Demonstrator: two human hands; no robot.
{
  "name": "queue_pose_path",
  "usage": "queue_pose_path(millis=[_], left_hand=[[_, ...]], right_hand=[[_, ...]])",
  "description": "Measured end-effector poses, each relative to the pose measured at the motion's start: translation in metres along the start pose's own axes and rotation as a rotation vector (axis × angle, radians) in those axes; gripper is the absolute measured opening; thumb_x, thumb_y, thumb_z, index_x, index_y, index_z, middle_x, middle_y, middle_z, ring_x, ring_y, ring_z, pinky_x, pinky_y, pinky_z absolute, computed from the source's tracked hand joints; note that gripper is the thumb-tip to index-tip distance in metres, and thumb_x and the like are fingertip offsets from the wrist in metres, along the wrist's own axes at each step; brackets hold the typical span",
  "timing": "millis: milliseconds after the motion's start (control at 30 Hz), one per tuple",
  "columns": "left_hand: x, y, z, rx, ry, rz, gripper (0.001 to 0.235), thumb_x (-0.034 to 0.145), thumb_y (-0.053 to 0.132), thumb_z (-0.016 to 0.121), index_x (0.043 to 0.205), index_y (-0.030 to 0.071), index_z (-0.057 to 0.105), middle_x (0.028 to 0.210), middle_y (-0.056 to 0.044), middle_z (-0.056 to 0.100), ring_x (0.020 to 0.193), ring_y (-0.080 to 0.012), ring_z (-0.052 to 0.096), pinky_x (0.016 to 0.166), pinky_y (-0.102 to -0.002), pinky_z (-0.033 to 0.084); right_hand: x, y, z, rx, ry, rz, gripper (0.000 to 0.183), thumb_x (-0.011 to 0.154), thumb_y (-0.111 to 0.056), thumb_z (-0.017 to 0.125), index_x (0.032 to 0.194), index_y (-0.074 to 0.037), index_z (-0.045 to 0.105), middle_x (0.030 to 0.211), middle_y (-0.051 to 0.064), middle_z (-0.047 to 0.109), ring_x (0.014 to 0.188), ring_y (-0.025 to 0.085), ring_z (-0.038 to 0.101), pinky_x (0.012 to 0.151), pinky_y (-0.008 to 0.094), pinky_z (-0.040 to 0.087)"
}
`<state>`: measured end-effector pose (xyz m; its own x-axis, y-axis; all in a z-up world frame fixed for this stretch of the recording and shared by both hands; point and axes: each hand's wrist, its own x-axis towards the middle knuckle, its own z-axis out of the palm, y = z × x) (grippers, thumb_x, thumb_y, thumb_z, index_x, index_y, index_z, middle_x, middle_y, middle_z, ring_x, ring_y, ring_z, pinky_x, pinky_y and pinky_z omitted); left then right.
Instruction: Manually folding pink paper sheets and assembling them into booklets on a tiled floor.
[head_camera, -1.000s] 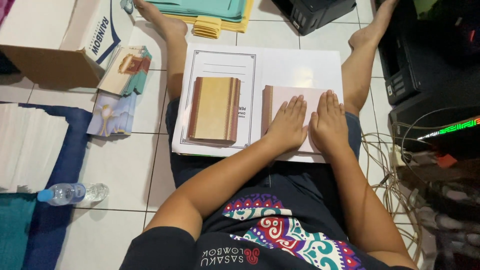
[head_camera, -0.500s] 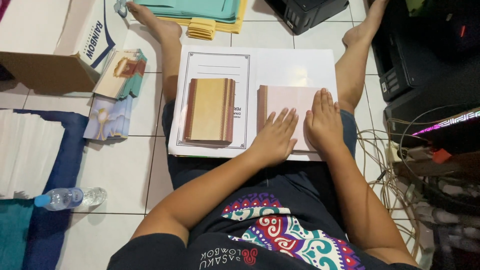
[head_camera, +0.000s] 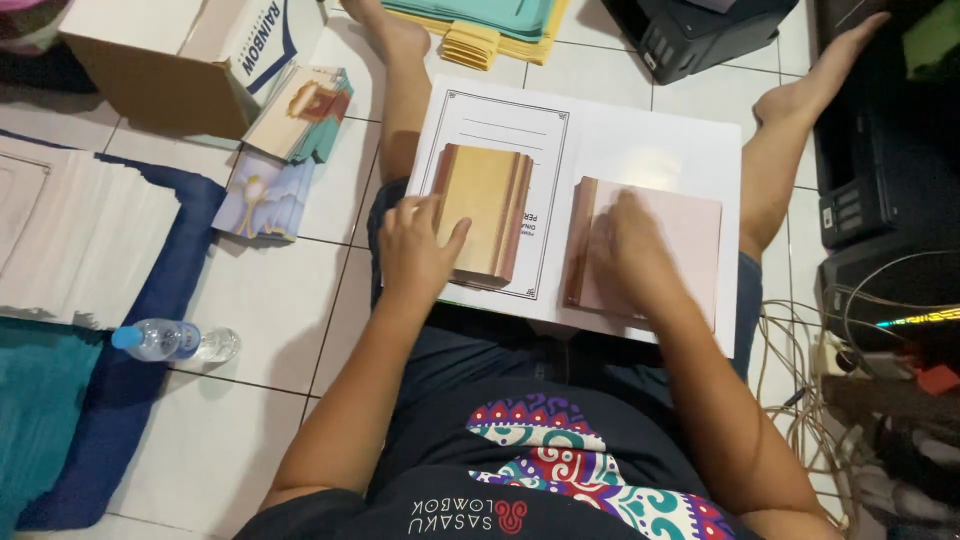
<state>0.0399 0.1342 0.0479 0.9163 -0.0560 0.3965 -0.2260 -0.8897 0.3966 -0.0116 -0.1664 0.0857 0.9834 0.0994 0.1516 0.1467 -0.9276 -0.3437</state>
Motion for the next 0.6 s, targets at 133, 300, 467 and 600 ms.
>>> queue_pose_path(millis=[133,300,467,600], left_hand=[[-0.008,-0.022,0.013,0.092,-0.137,-0.102,0.07,0.076,0.065,0.077,0.109,0.004,0.067,0.11,-0.012,0.059,0.099,-0.0345,0.061,0.08,-0.045,0.051],[-0.009,0.0,-0.006,0.146,-0.093,-0.07,0.055,0.074,0.057,0.082,0.09,0.008,0.062,0.099,-0.01,0.061,0.09,-0.0317,0.065,0.073,-0.045,0.052],[-0.007,0.019,-0.025,-0.189,-0.141,-0.17,0.032,0.085,0.032,0.079,0.096,0.011,0.058,0.093,-0.006,0.064,0.088,-0.0289,0.069,0.073,-0.042,0.053],[-0.009,0.038,-0.003,-1.096,-0.212,-0.193,0.023,0.091,0.023,0.078,0.098,0.012,0.059,0.087,-0.002,0.069,0.082,-0.0123,0.066,0.075,-0.027,0.054]], right_hand=[[0.009,-0.056,0.036,0.098,-0.18,-0.257,0.069,0.086,-0.01,0.06,0.149,0.01,0.041,0.151,0.036,0.042,0.142,0.046,0.041,0.12,0.054,0.028],[0.004,-0.096,0.031,-0.043,-0.326,-0.405,0.073,0.094,-0.032,0.062,0.153,0.003,0.038,0.157,0.027,0.039,0.145,0.04,0.04,0.117,0.052,0.035],[-0.003,-0.095,0.012,0.165,-0.41,-0.234,0.072,0.097,-0.034,0.059,0.157,-0.003,0.033,0.162,0.021,0.034,0.147,0.037,0.037,0.118,0.051,0.033],[-0.015,-0.088,-0.009,0.758,-0.408,0.011,0.085,0.099,-0.035,0.061,0.16,0.002,0.015,0.151,0.033,0.042,0.142,0.044,0.04,0.115,0.06,0.033]])
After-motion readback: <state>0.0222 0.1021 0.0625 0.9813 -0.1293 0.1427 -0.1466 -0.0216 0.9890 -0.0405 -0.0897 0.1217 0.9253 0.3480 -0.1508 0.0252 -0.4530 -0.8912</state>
